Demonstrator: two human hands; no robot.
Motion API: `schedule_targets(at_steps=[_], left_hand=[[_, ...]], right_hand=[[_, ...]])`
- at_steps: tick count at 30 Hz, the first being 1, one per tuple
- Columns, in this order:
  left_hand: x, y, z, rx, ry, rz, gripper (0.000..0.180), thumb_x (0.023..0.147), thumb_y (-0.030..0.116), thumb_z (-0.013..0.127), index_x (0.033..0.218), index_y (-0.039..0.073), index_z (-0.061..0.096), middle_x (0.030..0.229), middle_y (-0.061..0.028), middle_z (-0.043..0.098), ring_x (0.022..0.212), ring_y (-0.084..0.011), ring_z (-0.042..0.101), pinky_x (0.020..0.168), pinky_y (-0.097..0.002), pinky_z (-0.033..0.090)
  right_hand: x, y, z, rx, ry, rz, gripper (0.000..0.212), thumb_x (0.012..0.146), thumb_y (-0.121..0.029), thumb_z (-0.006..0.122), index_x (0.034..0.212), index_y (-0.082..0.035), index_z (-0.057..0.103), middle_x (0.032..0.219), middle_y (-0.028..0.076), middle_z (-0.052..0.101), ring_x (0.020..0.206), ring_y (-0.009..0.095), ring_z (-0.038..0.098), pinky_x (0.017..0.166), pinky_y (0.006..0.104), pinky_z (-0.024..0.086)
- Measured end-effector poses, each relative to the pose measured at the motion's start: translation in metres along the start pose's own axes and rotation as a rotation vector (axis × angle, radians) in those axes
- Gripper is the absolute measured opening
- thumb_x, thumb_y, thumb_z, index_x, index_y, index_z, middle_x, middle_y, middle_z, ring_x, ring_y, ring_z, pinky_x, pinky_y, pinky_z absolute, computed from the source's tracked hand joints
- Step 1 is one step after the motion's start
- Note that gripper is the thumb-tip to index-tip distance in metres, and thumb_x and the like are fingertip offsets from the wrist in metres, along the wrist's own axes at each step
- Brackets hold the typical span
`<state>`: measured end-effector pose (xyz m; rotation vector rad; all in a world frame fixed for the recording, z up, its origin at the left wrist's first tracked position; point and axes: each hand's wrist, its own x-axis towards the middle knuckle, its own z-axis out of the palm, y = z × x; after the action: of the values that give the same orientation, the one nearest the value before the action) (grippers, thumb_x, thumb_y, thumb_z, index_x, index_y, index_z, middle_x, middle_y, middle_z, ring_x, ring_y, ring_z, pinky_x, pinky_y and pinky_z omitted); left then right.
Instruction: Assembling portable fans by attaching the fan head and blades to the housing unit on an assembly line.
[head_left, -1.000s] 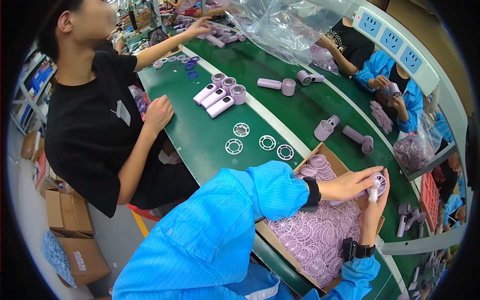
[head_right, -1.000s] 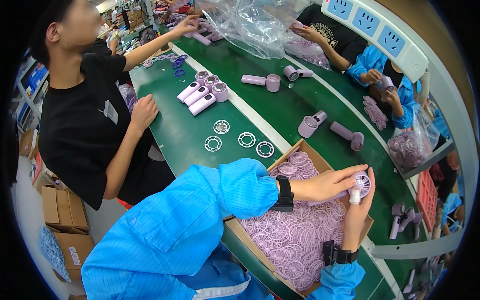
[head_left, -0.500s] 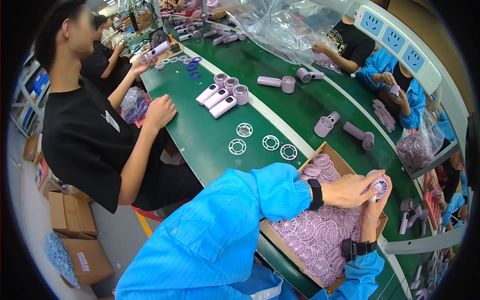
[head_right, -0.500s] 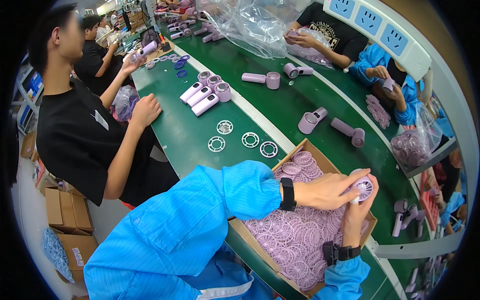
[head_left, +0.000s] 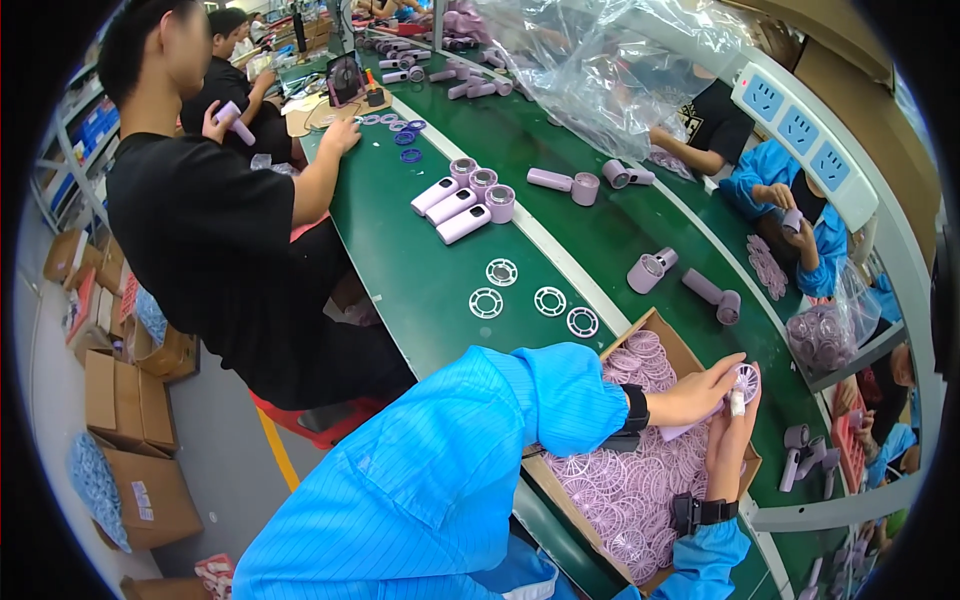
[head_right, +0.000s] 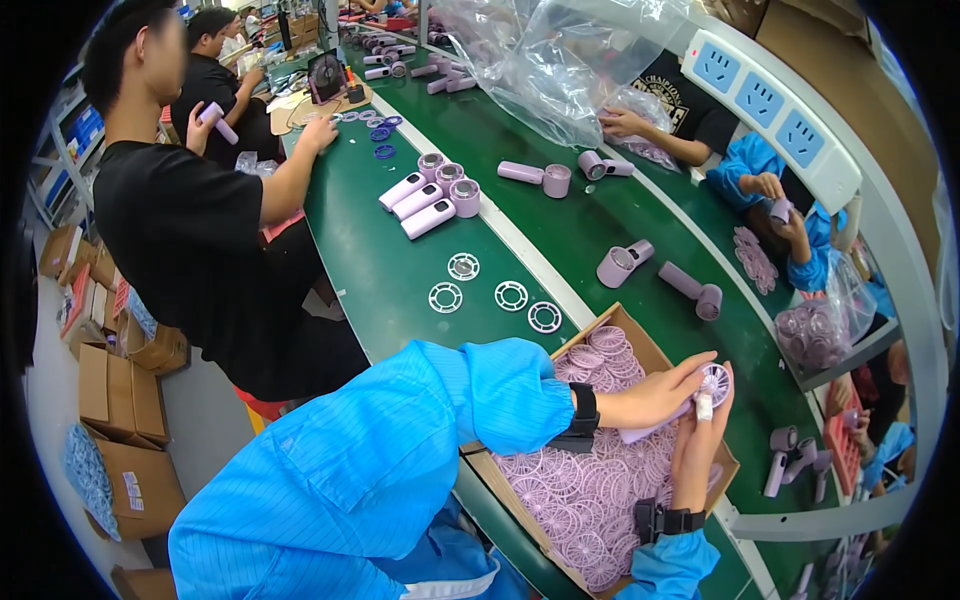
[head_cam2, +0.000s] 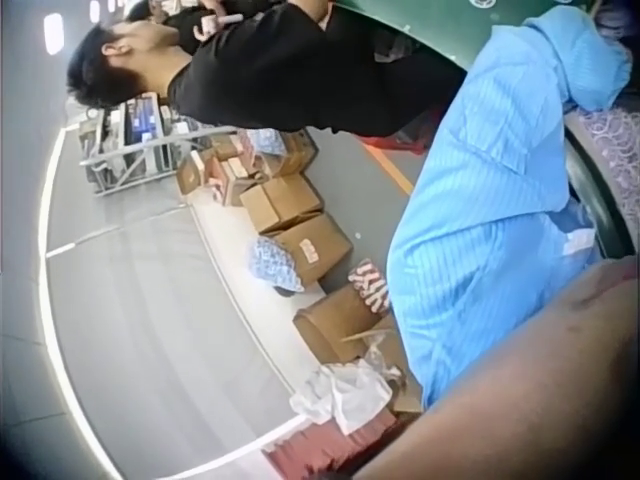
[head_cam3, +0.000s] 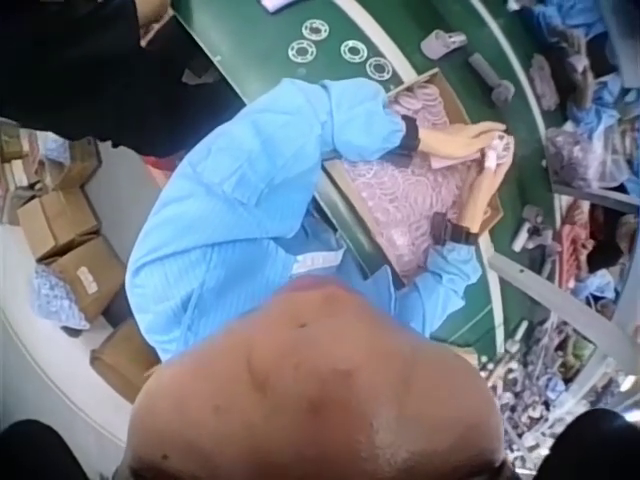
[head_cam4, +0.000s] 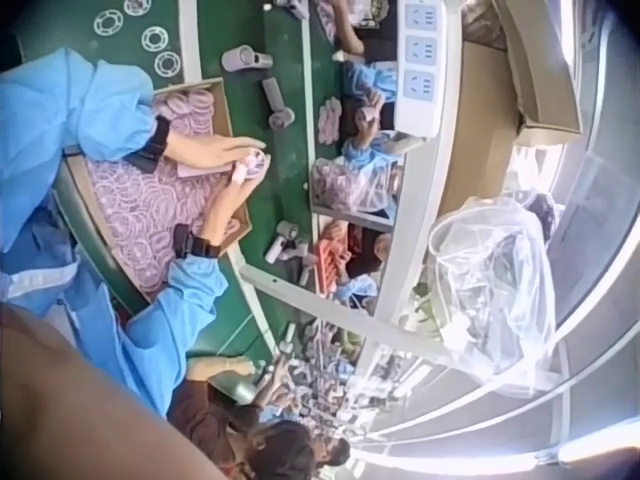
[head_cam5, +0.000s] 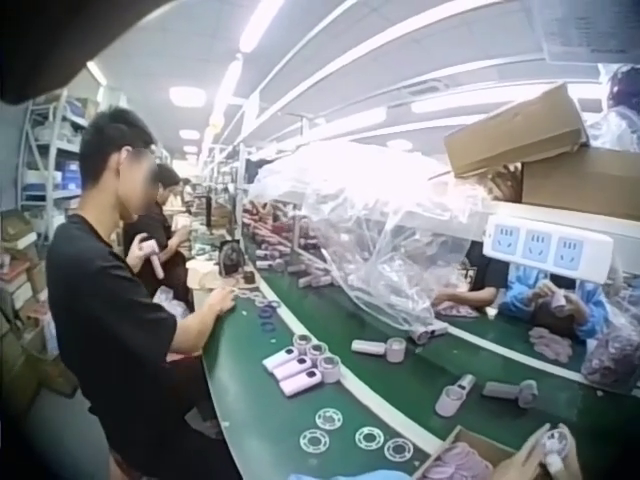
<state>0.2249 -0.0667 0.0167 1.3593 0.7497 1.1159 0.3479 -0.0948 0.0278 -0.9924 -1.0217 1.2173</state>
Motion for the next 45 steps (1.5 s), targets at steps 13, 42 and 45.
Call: schedule_targets(at_steps=[13, 42, 45], left_hand=[[-0.013, 0.024, -0.011, 0.06, -0.108, 0.271, 0.049, 0.099, 0.025, 0.036, 0.145, 0.016, 0.023, 0.115, -0.0212, 0.059, 0.102, -0.0363, 0.059, 0.086, -0.0388, 0.046], [0.002, 0.016, -0.011, 0.216, -0.214, 0.014, 0.071, 0.082, 0.025, 0.067, 0.141, 0.013, 0.03, 0.11, -0.0205, 0.062, 0.1, -0.0328, 0.063, 0.083, -0.0356, 0.05], [0.002, 0.016, -0.016, 0.184, -0.228, -0.123, 0.071, 0.082, 0.026, 0.068, 0.141, 0.011, 0.03, 0.109, -0.0207, 0.062, 0.096, -0.0316, 0.064, 0.081, -0.0358, 0.051]], right_hand=[[-0.004, -0.009, -0.006, -0.025, -0.058, -0.026, 0.051, 0.09, -0.01, 0.059, 0.135, -0.002, 0.036, 0.124, 0.009, 0.05, 0.111, 0.018, 0.054, 0.092, 0.0308, 0.047], [0.001, -0.004, -0.026, -0.174, 0.041, 0.022, 0.032, 0.095, -0.022, 0.044, 0.122, -0.006, 0.05, 0.112, 0.006, 0.058, 0.099, 0.015, 0.058, 0.082, 0.031, 0.049], [0.007, -0.008, -0.019, -0.015, -0.041, 0.091, 0.031, 0.093, -0.019, 0.049, 0.121, -0.006, 0.05, 0.111, 0.006, 0.058, 0.099, 0.015, 0.058, 0.084, 0.03, 0.048]])
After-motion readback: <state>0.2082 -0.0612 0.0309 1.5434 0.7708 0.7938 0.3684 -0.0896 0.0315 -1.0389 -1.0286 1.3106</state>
